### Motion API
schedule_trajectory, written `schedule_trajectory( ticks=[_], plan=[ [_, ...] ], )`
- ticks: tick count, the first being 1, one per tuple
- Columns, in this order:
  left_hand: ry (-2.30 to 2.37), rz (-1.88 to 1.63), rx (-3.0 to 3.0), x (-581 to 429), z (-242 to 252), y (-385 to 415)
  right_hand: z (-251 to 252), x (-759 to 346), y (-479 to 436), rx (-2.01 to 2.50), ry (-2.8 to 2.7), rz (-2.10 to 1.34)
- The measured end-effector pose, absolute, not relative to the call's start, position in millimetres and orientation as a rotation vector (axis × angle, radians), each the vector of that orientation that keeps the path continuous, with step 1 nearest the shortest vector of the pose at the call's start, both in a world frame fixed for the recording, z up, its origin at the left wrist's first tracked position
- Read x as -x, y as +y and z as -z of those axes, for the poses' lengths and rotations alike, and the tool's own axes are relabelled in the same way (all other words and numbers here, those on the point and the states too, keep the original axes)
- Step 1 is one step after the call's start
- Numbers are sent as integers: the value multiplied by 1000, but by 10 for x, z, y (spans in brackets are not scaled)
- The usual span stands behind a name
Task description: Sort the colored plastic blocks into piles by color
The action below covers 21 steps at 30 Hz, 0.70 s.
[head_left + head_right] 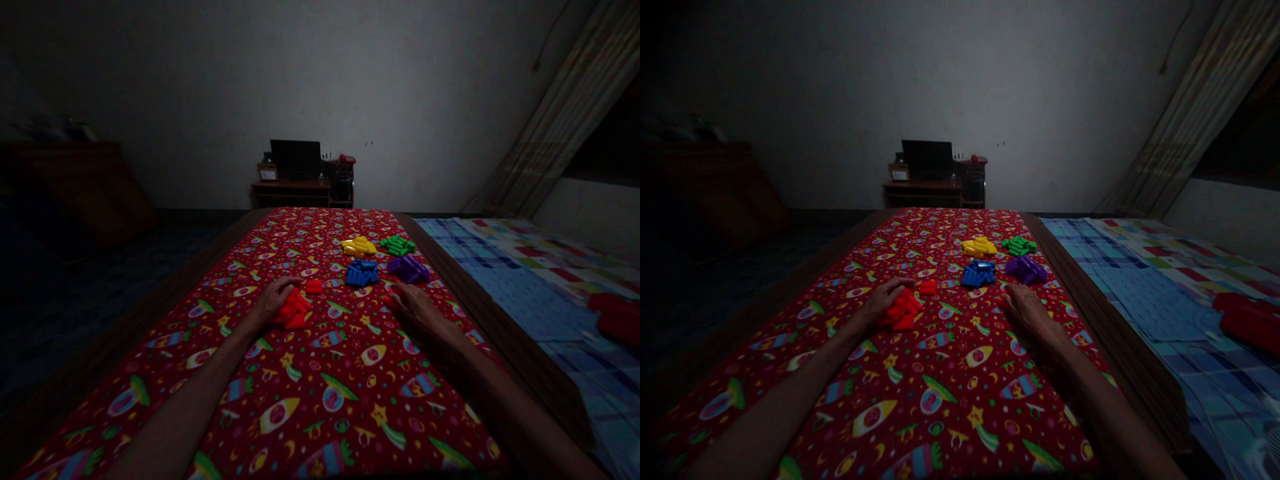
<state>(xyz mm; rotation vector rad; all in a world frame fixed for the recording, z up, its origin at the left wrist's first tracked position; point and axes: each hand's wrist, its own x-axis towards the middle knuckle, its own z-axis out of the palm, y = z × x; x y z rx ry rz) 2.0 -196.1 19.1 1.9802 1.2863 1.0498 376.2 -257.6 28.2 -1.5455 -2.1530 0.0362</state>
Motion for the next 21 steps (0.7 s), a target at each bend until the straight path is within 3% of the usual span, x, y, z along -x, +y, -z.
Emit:
schedule_trajectory(
  ticks=[8, 13, 21],
  plan=[
    [1234, -1053, -1865, -52, -258, -2051, -457, -3150, -2415, 1188, -2231, 15],
    [1142, -1083, -1803, -44, -215, -2050, -259, -2392, -2075, 929, -2450, -22],
    [1181, -1064, -1806, -42, -192, -2078, -13, -2227, -2064, 1033, -2499, 85]
  ],
)
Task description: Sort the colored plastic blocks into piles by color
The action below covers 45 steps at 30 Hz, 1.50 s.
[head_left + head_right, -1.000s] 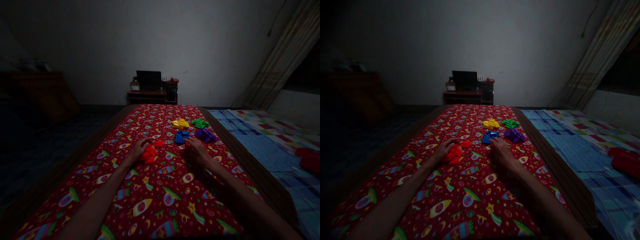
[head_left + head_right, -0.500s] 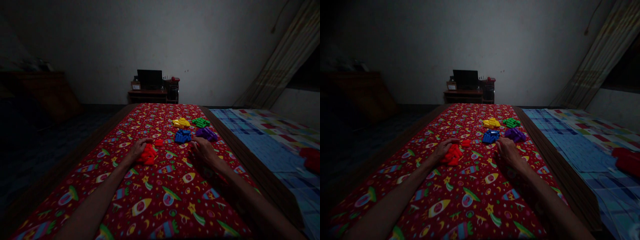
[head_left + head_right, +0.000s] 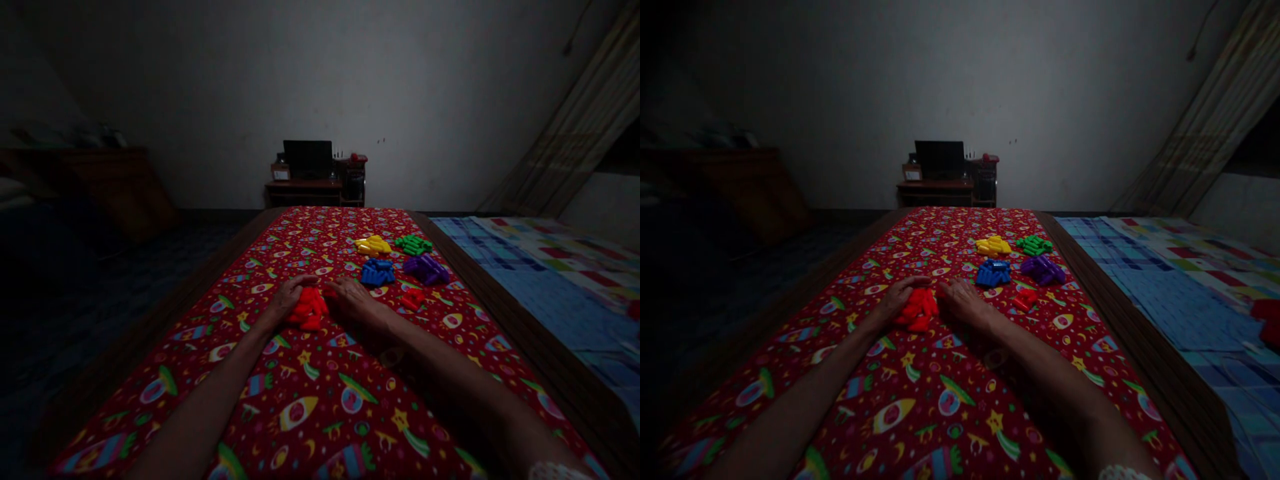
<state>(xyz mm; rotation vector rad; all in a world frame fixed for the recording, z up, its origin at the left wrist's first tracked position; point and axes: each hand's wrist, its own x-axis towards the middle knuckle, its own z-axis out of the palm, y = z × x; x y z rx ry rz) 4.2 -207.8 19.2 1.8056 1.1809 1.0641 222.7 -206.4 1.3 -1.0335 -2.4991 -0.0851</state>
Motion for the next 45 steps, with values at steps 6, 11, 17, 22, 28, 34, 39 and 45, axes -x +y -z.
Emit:
schedule_trajectory(
  ticks=[6, 11, 17, 22, 28, 34, 39, 45],
  plan=[
    [1283, -955, -1989, -26, -216, -1979, -193, -2948, -2534, 1021, -2395, 152],
    [1163, -717, -2142, 107, -286, -1943, -227, -3546, -2761, 1182, -2372, 328],
    [1171, -672, -2189, 117, -270, -1951, -37, -3767, -2756, 1250, -2346, 372],
    [1260, -766, -2126, 47, -301, -1967, -131, -3629, -2803, 1155, -2245, 264],
    [1227, -994, -1913, -67, -391, -2038, -335, -3039, -2835, 917, -2303, 53],
    [1059, -1001, -1953, -325, -463, -2211, -218, -2463, -2616, 929, -2319, -156],
    [1099, -1049, -1943, -358, -458, -2236, -264, -2490, -2634, 1043, -2335, -197],
    [1158, -1100, -1814, -248, -444, -2170, -404, -3128, -2846, 1100, -2175, 2]
  ],
)
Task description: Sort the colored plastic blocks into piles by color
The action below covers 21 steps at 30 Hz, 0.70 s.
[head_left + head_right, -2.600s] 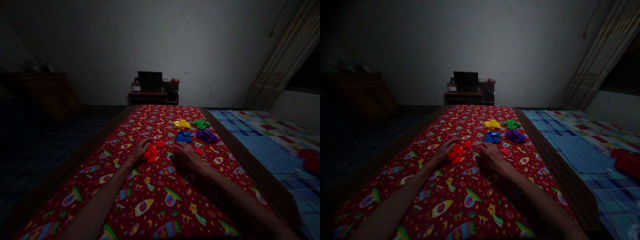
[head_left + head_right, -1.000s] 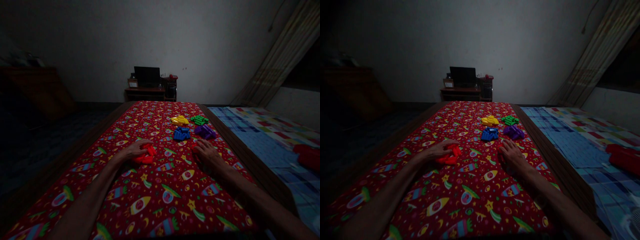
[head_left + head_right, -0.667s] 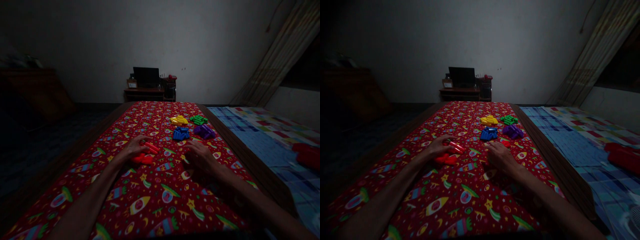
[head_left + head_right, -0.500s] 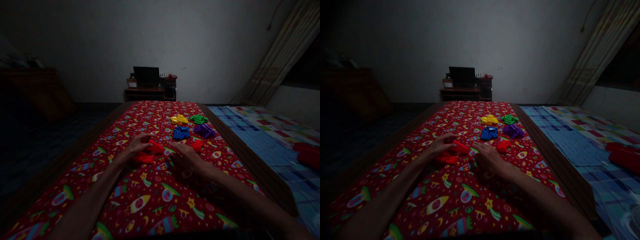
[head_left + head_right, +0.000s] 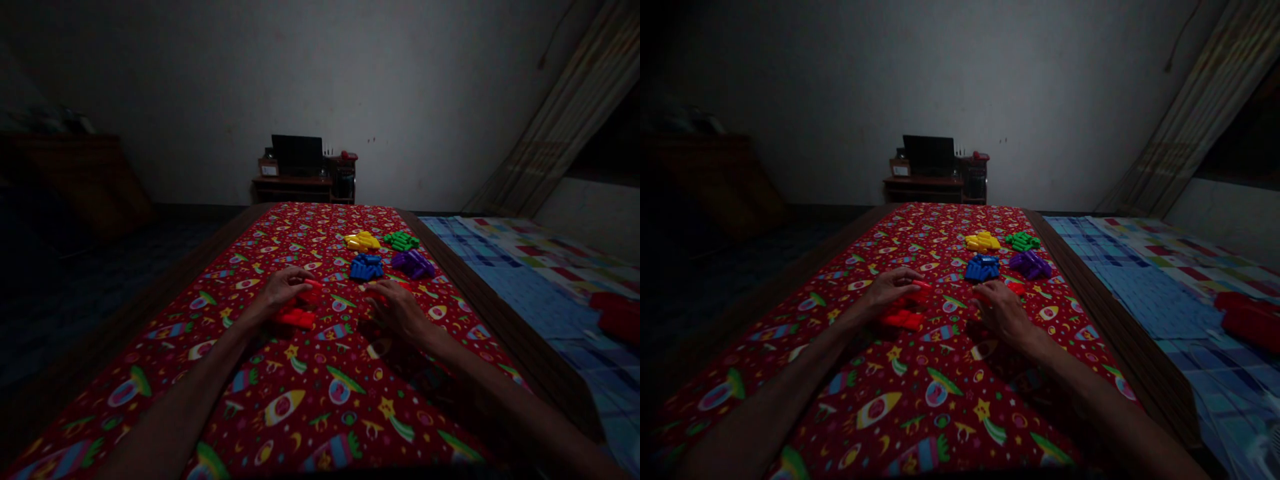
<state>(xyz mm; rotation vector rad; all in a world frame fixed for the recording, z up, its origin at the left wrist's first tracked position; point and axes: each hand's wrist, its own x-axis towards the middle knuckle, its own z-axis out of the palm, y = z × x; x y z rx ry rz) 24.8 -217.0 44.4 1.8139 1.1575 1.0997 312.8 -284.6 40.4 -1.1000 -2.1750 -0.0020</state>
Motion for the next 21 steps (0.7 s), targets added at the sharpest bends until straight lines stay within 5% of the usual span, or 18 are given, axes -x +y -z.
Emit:
schedule_trajectory(
  ticks=[14, 21],
  plan=[
    [1271, -1077, -1656, -339, -503, -2240, -88, -4057, -2745, 1437, -1885, -162],
    [1217, -1034, -1623, -364, -498, -2268, -263, -3957, -2798, 1415, -1814, 24]
  ],
)
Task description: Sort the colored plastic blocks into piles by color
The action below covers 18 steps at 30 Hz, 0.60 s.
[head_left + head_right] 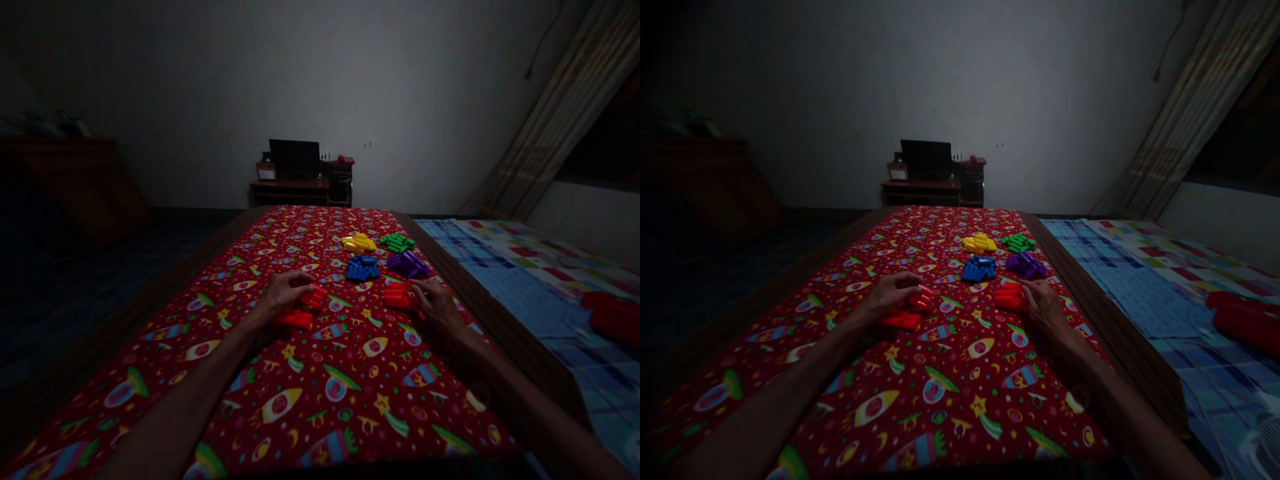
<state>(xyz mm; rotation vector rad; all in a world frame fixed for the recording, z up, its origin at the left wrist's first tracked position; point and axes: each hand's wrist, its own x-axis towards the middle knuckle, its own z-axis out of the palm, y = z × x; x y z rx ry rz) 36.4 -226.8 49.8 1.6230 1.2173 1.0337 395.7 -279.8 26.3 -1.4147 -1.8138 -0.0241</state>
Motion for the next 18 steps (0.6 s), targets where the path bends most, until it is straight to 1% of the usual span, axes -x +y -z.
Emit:
schedule_trajectory(
  ticks=[2, 5, 11, 14, 18],
  plan=[
    [1196, -1026, -1629, -382, -504, -2275, -386, -3771, -2856, 1326, -1855, 11],
    [1202, -1044, -1710, -429, -531, -2305, -500, -3337, -2919, 1133, -2064, -113],
    [1138, -1053, -1923, -547, -537, -2402, -398, -2562, -2778, 857, -2276, -183],
    [1127, -1013, -1976, -540, -507, -2398, -404, -2522, -2672, 896, -2269, -226],
    [1197, -907, -2140, -358, -513, -2300, -598, -2837, -2555, 1172, -2279, -136]
  ],
)
